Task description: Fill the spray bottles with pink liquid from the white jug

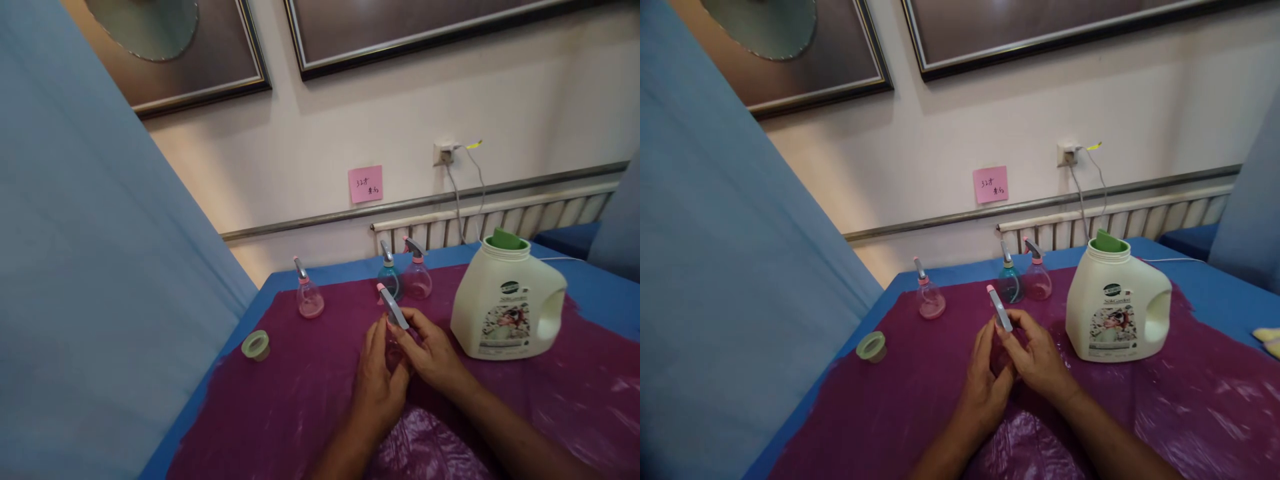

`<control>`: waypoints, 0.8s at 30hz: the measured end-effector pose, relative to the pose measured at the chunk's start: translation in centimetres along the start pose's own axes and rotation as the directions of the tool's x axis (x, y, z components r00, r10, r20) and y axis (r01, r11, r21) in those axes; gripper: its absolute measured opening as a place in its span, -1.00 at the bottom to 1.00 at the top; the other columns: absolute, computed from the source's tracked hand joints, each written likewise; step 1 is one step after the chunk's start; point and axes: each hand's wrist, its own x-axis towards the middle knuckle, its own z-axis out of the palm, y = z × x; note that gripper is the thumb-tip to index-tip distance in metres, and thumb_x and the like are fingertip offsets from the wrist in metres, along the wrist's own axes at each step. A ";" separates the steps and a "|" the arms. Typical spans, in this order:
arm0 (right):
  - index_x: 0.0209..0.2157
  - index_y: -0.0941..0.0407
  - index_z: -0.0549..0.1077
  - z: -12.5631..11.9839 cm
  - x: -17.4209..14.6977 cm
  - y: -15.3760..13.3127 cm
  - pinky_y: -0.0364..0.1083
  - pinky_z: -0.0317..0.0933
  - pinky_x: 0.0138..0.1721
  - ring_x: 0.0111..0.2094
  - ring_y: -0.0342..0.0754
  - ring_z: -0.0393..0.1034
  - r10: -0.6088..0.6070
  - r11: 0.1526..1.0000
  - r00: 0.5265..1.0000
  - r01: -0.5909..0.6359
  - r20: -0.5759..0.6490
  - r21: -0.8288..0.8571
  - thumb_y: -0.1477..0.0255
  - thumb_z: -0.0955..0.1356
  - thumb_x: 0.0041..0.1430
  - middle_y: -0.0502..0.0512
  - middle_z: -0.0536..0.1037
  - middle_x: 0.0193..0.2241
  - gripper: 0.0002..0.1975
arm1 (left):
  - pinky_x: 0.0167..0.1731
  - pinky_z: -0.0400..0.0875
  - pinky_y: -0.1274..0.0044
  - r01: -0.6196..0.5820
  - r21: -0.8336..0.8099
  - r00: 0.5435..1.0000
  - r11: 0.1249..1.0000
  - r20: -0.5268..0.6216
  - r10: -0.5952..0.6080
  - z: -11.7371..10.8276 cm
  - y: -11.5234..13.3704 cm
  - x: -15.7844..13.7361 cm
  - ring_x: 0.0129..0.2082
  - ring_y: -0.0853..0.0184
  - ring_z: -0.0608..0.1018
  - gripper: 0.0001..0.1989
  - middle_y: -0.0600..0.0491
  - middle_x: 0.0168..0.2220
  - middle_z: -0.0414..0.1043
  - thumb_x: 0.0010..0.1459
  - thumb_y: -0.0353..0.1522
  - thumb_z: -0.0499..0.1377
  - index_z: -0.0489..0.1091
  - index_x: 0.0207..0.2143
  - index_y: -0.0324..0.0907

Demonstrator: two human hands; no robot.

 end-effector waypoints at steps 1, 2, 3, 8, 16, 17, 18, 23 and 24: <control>0.08 0.03 0.61 0.0 0.0 0.0 0.02 0.48 0.09 -0.01 0.08 0.64 0.000 1.000 1.000 0.000 -0.004 -0.002 0.08 0.40 0.51 0.16 0.73 0.04 -0.64 | 0.52 0.32 0.10 -0.003 0.002 1.000 1.000 -0.001 0.003 0.0 -0.1 0.0 0.52 0.03 0.37 -0.28 -0.10 0.53 0.26 0.48 -0.29 0.26 0.14 0.59 0.11; 0.08 0.04 0.62 -0.1 0.0 0.1 0.02 0.48 0.10 -0.01 0.08 0.64 -0.001 1.000 1.000 0.001 -0.006 -0.004 0.08 0.40 0.51 0.16 0.73 0.04 -0.64 | 0.52 0.31 0.10 -0.004 0.005 1.000 1.000 -0.004 0.004 0.1 -0.2 -0.1 0.52 0.03 0.37 -0.27 -0.10 0.53 0.26 0.48 -0.30 0.26 0.13 0.59 0.10; 0.08 0.04 0.62 -0.2 -0.1 0.1 0.03 0.48 0.10 -0.01 0.09 0.64 0.000 1.000 1.000 0.000 -0.004 -0.007 0.08 0.40 0.50 0.17 0.73 0.04 -0.64 | 0.52 0.31 0.10 -0.004 0.010 1.000 1.000 -0.007 0.005 0.1 -0.4 -0.1 0.52 0.03 0.36 -0.27 -0.11 0.54 0.25 0.48 -0.31 0.25 0.13 0.59 0.09; 0.09 0.04 0.62 -0.5 -0.2 0.2 0.04 0.48 0.11 0.01 0.10 0.65 0.002 1.000 1.000 -0.002 0.017 -0.030 0.10 0.41 0.50 0.17 0.73 0.07 -0.65 | 0.50 0.33 0.07 -0.011 0.017 1.000 1.000 -0.005 0.011 0.2 -0.4 -0.1 0.50 0.03 0.39 -0.27 -0.11 0.52 0.28 0.47 -0.32 0.25 0.13 0.59 0.10; 0.09 0.01 0.61 -0.7 -0.1 0.3 0.06 0.48 0.12 0.02 0.11 0.64 -0.050 0.996 0.998 0.053 0.033 -0.078 0.13 0.40 0.51 0.14 0.73 0.03 -0.68 | 0.50 0.34 0.06 -0.033 0.015 0.999 0.999 0.009 0.033 -0.1 0.2 0.1 0.50 0.03 0.40 -0.30 -0.10 0.50 0.30 0.49 -0.30 0.24 0.14 0.58 0.14; 0.09 0.01 0.61 -0.7 -0.1 0.3 0.06 0.47 0.13 0.02 0.11 0.64 -0.052 0.995 0.998 0.055 0.038 -0.081 0.14 0.40 0.51 0.14 0.73 0.03 -0.69 | 0.50 0.35 0.06 -0.035 0.014 0.999 0.999 0.011 0.035 -0.1 0.3 0.1 0.49 0.03 0.40 -0.29 -0.10 0.50 0.30 0.48 -0.31 0.24 0.14 0.58 0.14; 0.09 0.01 0.60 -0.7 -0.1 0.3 0.06 0.47 0.14 0.03 0.11 0.63 -0.052 0.995 0.998 0.055 0.041 -0.084 0.14 0.40 0.51 0.14 0.72 0.03 -0.69 | 0.50 0.35 0.06 -0.037 0.015 0.999 0.999 0.010 0.037 -0.1 0.4 0.1 0.49 0.03 0.41 -0.29 -0.10 0.49 0.31 0.48 -0.32 0.24 0.14 0.58 0.14; 0.10 0.01 0.61 -1.0 0.0 0.5 0.08 0.47 0.15 0.05 0.13 0.63 -0.038 0.994 0.998 0.043 0.049 -0.097 0.12 0.43 0.47 0.14 0.73 0.03 -0.67 | 0.50 0.35 0.05 -0.024 0.020 1.000 1.000 0.011 0.024 0.1 0.3 0.0 0.48 0.01 0.41 -0.26 -0.11 0.50 0.30 0.46 -0.32 0.26 0.12 0.59 0.11; 0.11 0.01 0.61 -1.1 0.0 0.6 0.09 0.47 0.16 0.05 0.14 0.64 -0.040 0.994 0.998 0.044 0.046 -0.099 0.11 0.44 0.46 0.15 0.73 0.04 -0.65 | 0.50 0.35 0.04 -0.021 0.026 1.000 0.999 0.014 0.020 0.2 0.2 0.0 0.49 0.00 0.41 -0.25 -0.12 0.51 0.29 0.45 -0.32 0.26 0.12 0.59 0.10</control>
